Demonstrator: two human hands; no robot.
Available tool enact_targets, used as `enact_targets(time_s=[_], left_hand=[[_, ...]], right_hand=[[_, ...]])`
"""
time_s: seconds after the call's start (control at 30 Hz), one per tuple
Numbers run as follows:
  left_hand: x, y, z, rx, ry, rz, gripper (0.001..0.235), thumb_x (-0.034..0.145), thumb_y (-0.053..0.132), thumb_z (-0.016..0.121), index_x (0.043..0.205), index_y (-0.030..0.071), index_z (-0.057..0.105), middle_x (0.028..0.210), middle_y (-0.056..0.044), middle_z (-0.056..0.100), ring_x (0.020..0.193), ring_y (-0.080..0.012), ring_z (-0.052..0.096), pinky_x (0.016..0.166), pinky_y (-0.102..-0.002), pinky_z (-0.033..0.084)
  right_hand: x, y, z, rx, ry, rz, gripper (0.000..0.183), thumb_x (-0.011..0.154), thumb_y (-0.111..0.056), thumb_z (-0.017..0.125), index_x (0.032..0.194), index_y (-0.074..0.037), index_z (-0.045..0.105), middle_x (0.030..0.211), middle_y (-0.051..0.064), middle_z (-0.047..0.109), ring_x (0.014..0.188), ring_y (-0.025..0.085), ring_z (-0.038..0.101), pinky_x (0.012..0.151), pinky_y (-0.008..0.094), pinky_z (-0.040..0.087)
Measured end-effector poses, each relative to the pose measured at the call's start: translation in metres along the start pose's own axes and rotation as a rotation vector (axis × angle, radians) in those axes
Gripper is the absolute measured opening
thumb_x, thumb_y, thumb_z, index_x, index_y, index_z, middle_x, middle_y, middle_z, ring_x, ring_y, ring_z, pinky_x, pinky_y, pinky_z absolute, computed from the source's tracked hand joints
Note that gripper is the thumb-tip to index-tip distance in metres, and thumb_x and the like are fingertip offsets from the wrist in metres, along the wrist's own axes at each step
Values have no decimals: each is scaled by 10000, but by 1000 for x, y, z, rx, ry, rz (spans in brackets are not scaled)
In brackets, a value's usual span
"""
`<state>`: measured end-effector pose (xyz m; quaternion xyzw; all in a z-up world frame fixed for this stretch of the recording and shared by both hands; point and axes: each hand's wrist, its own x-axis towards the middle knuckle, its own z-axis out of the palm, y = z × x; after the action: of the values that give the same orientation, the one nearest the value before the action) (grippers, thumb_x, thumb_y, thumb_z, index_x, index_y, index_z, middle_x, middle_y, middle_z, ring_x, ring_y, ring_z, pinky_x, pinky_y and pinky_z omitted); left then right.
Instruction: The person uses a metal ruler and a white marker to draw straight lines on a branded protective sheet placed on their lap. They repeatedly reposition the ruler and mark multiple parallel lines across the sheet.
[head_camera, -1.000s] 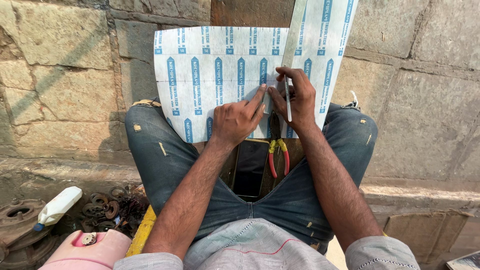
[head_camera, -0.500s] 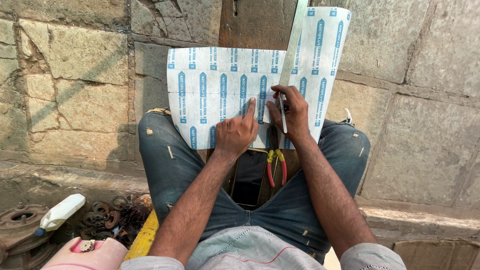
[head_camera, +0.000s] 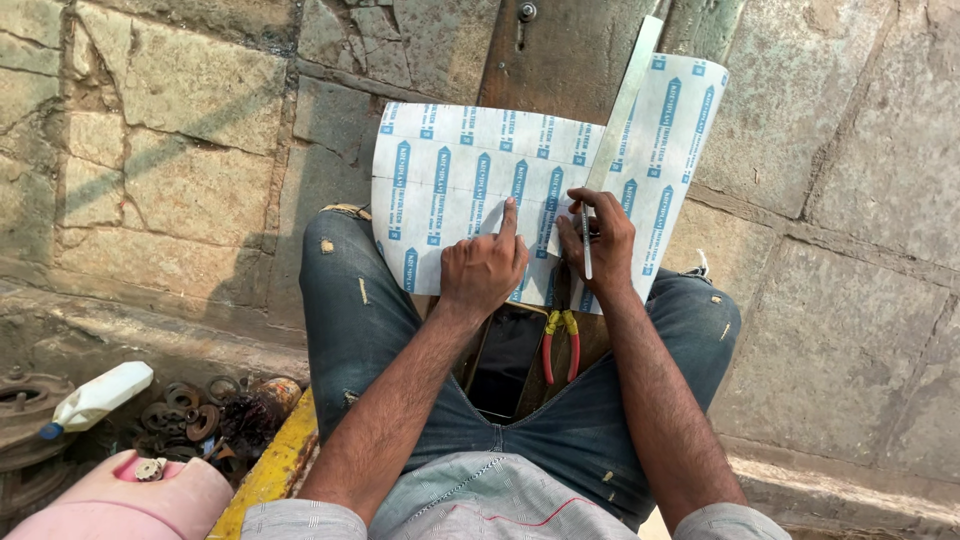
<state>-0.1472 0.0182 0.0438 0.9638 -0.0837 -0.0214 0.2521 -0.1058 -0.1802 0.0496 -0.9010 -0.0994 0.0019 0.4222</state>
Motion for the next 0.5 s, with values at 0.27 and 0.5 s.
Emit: enact_targets(time_s=[0.27,0.5], left_hand=[[0,-5,-6,-48,3,-35,538,1016,286,609,1433,-54,581,418,43,483,320,-70,451,280,-310,430],[0,-11,-14,-50,-17,-76,537,1032,302,584,1430,-58,575,416,22,506,313,-71,473,269,-300,434]], right_hand=[[-1,5,3,-23,-4,-1,323,962,-18,748,1264,-6,635,1063,142,671,875,173,735,709,299,660],[-2,6,2,-59,-4,-10,332,946,-29,757,1256,-12,640,1052,133,680,890,179,735,717,306,657]])
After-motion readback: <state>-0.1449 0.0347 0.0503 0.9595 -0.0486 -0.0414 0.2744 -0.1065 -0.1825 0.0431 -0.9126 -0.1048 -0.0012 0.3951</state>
